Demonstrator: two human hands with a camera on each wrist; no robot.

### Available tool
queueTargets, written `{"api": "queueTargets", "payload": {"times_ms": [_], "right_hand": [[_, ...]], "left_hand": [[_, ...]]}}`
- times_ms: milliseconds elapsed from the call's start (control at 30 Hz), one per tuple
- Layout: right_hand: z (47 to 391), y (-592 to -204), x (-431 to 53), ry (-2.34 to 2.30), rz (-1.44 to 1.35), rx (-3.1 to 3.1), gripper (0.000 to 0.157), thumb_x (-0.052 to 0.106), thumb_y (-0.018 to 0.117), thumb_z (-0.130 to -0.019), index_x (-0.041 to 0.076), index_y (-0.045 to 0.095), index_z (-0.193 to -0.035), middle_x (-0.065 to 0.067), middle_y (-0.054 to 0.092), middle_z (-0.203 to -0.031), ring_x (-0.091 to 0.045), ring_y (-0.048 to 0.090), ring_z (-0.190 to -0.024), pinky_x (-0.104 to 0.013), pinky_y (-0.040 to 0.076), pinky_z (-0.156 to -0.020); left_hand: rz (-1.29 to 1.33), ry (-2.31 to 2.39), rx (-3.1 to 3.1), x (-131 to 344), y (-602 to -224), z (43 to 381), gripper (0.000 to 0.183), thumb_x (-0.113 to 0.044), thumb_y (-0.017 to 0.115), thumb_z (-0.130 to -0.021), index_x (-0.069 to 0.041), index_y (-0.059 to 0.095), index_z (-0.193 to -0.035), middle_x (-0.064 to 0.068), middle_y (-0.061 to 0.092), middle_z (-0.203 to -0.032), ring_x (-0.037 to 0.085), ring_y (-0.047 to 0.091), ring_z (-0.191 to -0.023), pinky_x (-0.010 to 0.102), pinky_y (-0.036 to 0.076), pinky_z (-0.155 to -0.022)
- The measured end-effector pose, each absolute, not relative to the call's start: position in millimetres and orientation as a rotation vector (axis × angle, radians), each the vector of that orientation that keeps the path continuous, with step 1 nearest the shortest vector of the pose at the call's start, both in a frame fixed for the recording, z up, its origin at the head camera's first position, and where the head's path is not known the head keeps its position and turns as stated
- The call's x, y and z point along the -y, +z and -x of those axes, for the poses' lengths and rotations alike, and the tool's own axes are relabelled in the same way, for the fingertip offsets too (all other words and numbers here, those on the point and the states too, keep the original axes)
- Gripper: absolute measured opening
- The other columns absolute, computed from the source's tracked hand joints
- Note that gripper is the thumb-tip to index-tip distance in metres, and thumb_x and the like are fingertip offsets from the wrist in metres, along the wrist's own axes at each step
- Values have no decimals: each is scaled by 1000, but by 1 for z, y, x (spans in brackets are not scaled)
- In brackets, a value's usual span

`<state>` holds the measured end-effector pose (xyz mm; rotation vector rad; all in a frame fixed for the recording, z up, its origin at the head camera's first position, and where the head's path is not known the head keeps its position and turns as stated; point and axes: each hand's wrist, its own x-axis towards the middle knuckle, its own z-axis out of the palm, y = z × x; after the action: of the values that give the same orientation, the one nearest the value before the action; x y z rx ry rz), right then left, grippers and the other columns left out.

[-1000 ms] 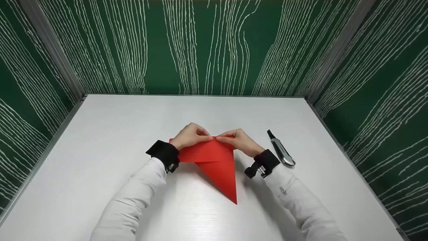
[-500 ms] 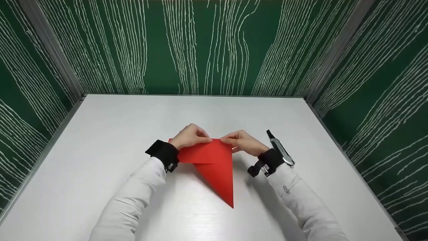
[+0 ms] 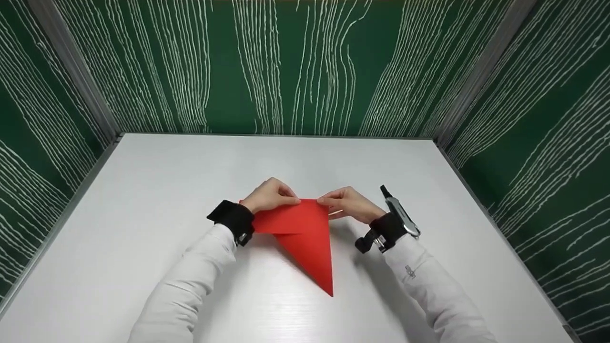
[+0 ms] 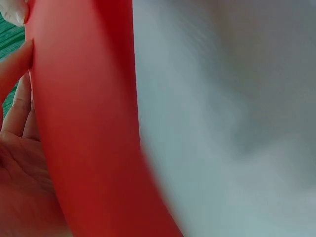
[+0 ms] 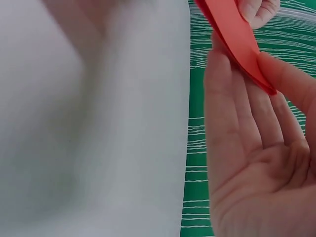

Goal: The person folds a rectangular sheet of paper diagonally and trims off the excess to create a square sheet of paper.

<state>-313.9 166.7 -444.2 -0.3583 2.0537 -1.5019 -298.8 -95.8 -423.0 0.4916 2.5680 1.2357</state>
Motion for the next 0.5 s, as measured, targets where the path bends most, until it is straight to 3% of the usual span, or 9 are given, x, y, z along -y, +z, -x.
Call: {"api": "queueTargets", "payload": {"times_ms": [500], "right_hand": [[318, -452, -173, -1459, 369, -1988, 38, 11, 63, -101, -11, 63, -132, 6, 78, -101, -7, 74, -92, -34, 61, -95]], "left_hand": [[-491, 1196, -2526, 98, -430, 299, 22, -21, 76, -92, -2, 81, -103, 13, 80, -100, 7, 55, -82, 17, 42, -75]]}}
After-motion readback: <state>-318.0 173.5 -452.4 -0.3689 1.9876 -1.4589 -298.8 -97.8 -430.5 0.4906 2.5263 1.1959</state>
